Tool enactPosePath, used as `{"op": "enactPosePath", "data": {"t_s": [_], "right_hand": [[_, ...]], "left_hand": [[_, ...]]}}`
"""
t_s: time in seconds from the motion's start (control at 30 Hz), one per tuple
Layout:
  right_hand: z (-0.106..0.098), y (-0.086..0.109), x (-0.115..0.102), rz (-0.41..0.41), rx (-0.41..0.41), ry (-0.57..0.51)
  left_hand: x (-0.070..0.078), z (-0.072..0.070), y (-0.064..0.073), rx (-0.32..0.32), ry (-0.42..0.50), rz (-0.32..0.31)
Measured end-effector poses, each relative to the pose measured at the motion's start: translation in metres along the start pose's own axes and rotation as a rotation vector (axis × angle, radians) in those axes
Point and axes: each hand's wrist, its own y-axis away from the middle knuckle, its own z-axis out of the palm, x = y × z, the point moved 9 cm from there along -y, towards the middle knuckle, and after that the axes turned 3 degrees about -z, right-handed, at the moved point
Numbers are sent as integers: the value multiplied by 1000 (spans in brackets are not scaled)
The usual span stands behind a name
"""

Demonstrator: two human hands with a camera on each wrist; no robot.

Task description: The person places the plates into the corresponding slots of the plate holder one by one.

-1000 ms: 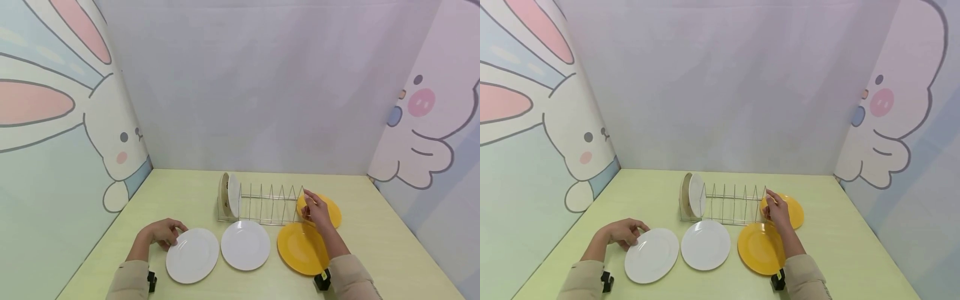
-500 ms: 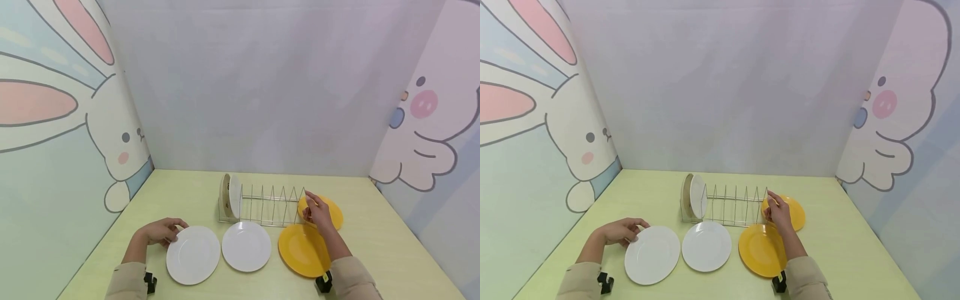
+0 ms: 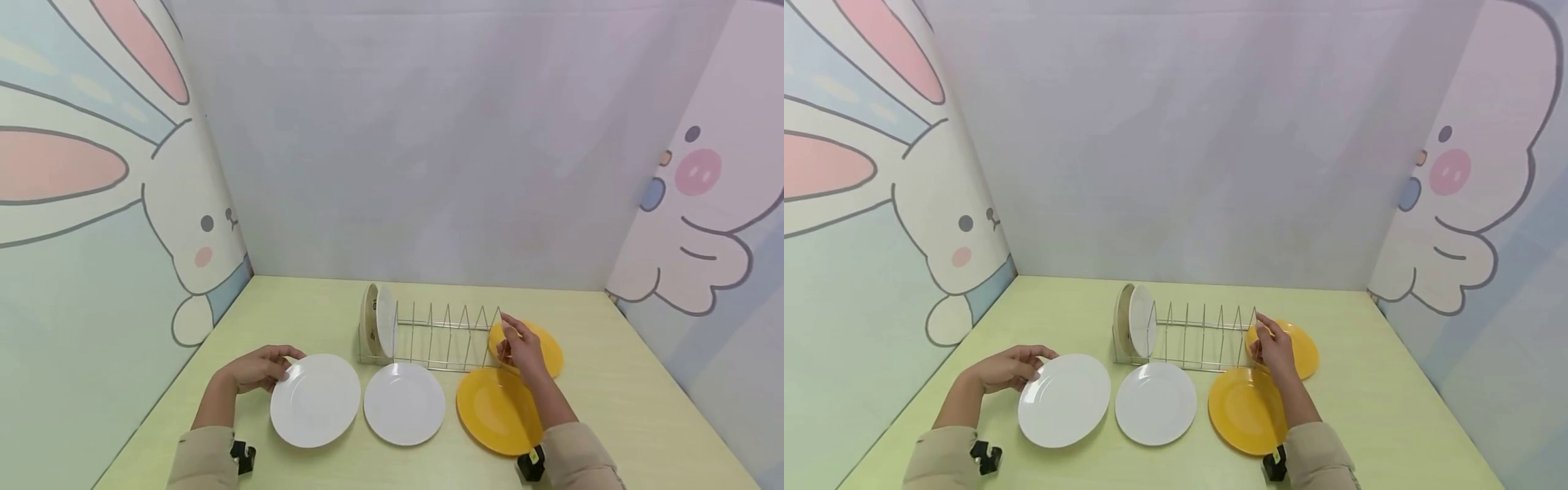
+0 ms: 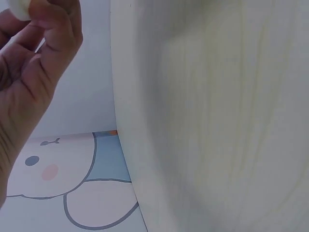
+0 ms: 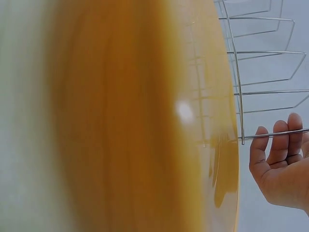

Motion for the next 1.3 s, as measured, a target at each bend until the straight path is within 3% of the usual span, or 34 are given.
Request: {"op": "enactPosePath", "data": {"t_s": [0.33, 0.57, 0.9, 1.3], "right_hand": [[-1, 0, 1, 3, 7, 2], [-2, 0, 3, 8, 16, 5], [0, 1, 0, -11, 7, 3], [0, 0, 0, -11, 12, 14]], "left_hand": [[17, 8, 0, 51, -5, 85], [26, 16, -5, 97, -5, 108], [49, 35, -13, 66, -1, 190], [75, 51, -19, 102, 0, 270]]}}
